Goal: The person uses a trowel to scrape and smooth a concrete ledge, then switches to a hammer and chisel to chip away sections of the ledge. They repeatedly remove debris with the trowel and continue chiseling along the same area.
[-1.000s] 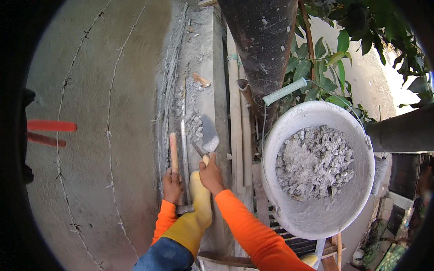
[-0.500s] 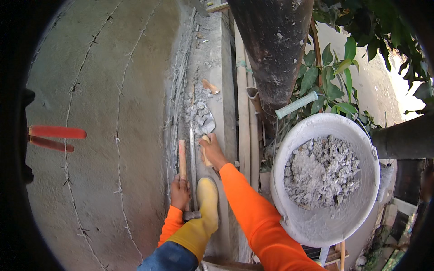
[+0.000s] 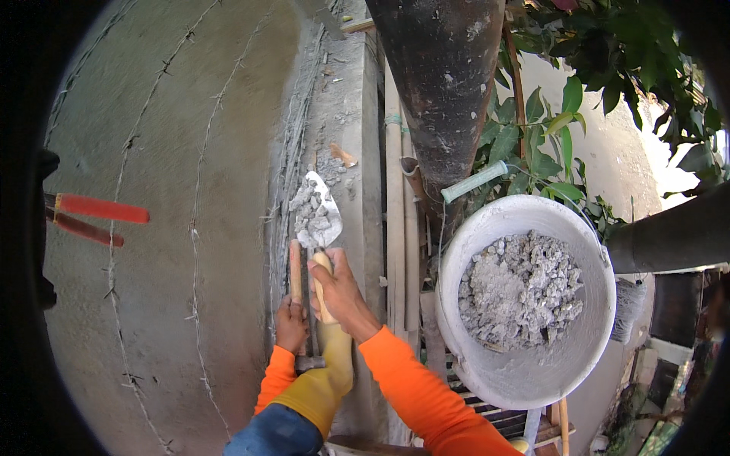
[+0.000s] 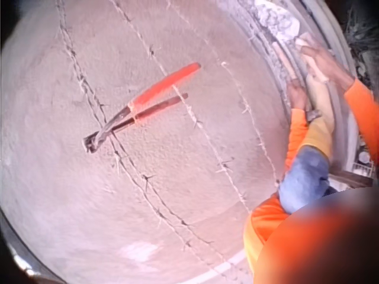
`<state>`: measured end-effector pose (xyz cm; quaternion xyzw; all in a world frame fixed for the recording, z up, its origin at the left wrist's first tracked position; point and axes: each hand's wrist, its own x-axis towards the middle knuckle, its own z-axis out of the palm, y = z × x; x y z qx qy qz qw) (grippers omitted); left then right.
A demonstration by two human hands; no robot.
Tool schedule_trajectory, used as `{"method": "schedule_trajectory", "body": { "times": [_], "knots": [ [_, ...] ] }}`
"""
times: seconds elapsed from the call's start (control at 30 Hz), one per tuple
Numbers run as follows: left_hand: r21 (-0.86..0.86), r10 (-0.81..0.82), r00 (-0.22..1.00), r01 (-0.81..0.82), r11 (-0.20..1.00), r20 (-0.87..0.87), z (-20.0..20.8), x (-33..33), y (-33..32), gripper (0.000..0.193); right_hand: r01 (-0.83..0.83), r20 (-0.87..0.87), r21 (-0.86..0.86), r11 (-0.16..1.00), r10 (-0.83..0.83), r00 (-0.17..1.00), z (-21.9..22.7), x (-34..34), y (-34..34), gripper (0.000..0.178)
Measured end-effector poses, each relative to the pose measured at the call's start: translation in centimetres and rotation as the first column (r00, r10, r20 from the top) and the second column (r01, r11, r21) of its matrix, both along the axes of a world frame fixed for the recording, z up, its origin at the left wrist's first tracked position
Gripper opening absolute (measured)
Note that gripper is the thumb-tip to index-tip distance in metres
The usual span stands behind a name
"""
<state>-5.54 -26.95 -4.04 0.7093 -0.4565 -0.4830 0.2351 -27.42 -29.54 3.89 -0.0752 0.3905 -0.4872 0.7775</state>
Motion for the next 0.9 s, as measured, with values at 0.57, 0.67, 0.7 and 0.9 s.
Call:
{"method": "schedule_trajectory", "body": {
  "times": [0.57, 0.67, 0.7, 0.9],
  "knots": [
    [-0.032, 0.006, 0.999, -0.007, 0.999, -0.033, -0.4, 0.4, 0.0, 0.025, 0.611, 0.219, -0.183, 0.77, -0.574, 0.789, 11.8, -6.1, 17.7, 0.04],
    [-0.013, 0.004, 0.998, -0.005, 1.0, -0.06, 0.5, 0.0, 0.1, 0.02, 0.329, 0.123, -0.128, 0.936, -0.314, 0.941, 8.4, -4.3, 14.7, 0.041],
    [0.001, 0.006, 0.998, -0.006, 1.0, -0.065, 0.8, -0.1, 0.2, 0.02, 0.251, -0.029, -0.115, 0.961, -0.256, 0.966, 6.4, -3.6, 13.1, 0.039],
    [0.003, 0.002, 0.997, -0.001, 1.0, -0.073, 1.6, -0.3, 0.0, 0.019, -0.132, 0.188, 0.026, 0.991, 0.125, 0.974, -9.5, -1.2, 4.0, 0.036]
  ]
}}
